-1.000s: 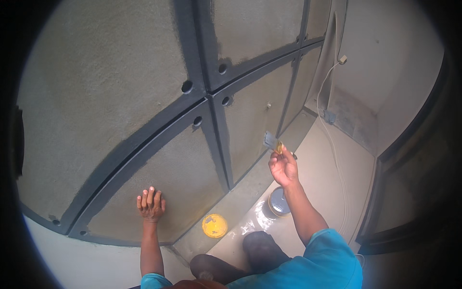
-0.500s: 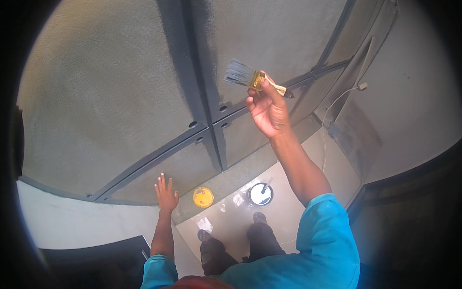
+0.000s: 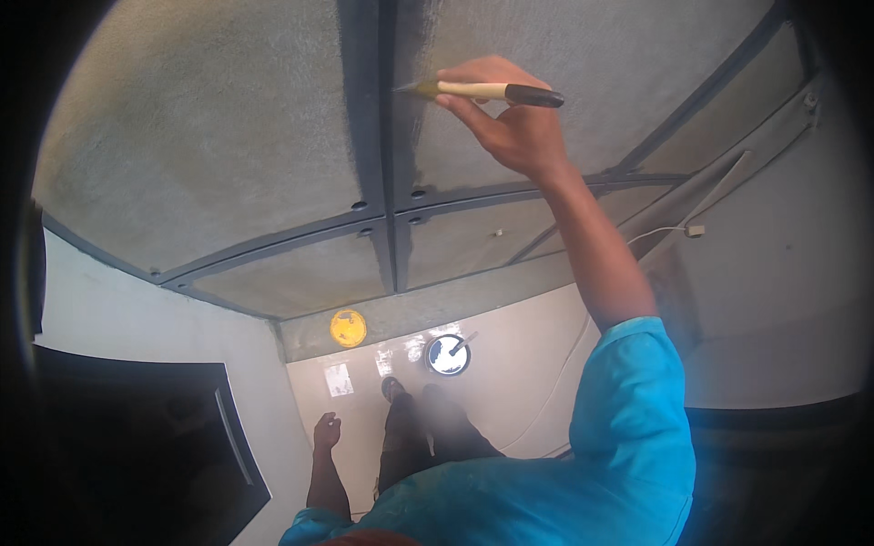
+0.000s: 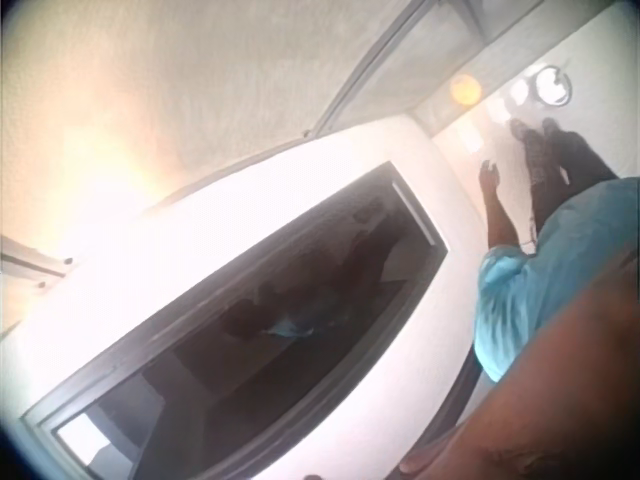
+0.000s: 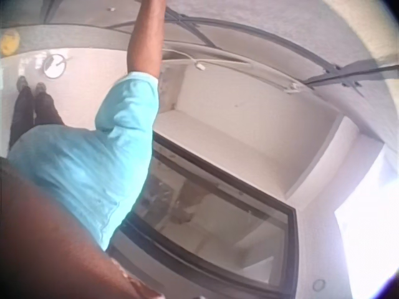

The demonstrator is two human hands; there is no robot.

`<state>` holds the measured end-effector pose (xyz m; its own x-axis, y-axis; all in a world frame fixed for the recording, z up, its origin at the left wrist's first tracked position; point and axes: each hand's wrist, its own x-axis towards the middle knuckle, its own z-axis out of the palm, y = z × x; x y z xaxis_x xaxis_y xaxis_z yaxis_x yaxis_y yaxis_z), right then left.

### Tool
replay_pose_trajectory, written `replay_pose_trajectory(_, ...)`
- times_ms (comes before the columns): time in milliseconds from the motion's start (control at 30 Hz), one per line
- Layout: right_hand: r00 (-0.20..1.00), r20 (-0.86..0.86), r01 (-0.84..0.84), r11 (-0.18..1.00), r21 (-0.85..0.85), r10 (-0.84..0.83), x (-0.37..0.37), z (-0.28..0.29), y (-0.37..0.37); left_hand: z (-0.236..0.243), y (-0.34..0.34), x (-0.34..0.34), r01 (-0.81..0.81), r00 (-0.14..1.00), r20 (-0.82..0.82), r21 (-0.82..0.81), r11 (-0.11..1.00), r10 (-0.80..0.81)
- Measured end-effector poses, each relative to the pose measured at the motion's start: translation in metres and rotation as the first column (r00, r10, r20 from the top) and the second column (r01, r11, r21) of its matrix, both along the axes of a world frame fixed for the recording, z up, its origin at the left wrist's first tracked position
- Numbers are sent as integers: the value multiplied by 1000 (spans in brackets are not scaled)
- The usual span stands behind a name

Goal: The person paints a curved ceiling with a brush, repeatedly dipping the brush into a paint can and applying paint to the ceiling panels and seams. The person moves around the room to reach different sections of the ceiling.

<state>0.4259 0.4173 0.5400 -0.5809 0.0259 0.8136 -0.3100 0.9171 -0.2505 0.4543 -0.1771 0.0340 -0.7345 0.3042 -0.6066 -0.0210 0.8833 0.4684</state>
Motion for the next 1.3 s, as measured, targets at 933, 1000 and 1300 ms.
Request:
replay_pose_trajectory(933,994,-69,105,874,475,-82,-11,-119,-18,-45,-30,75,-558,829,283,371,742,482)
replay_pose_trajectory(1000,995,-34,96,902,421,-90,4,-111,-17,-49,-37,91,-607,793,335,357,710,509)
replay_pose_trajectory(1300,998,30,51,981,190,-57,-35,99,14,-105,-34,122,-470,871,44,360,806,489)
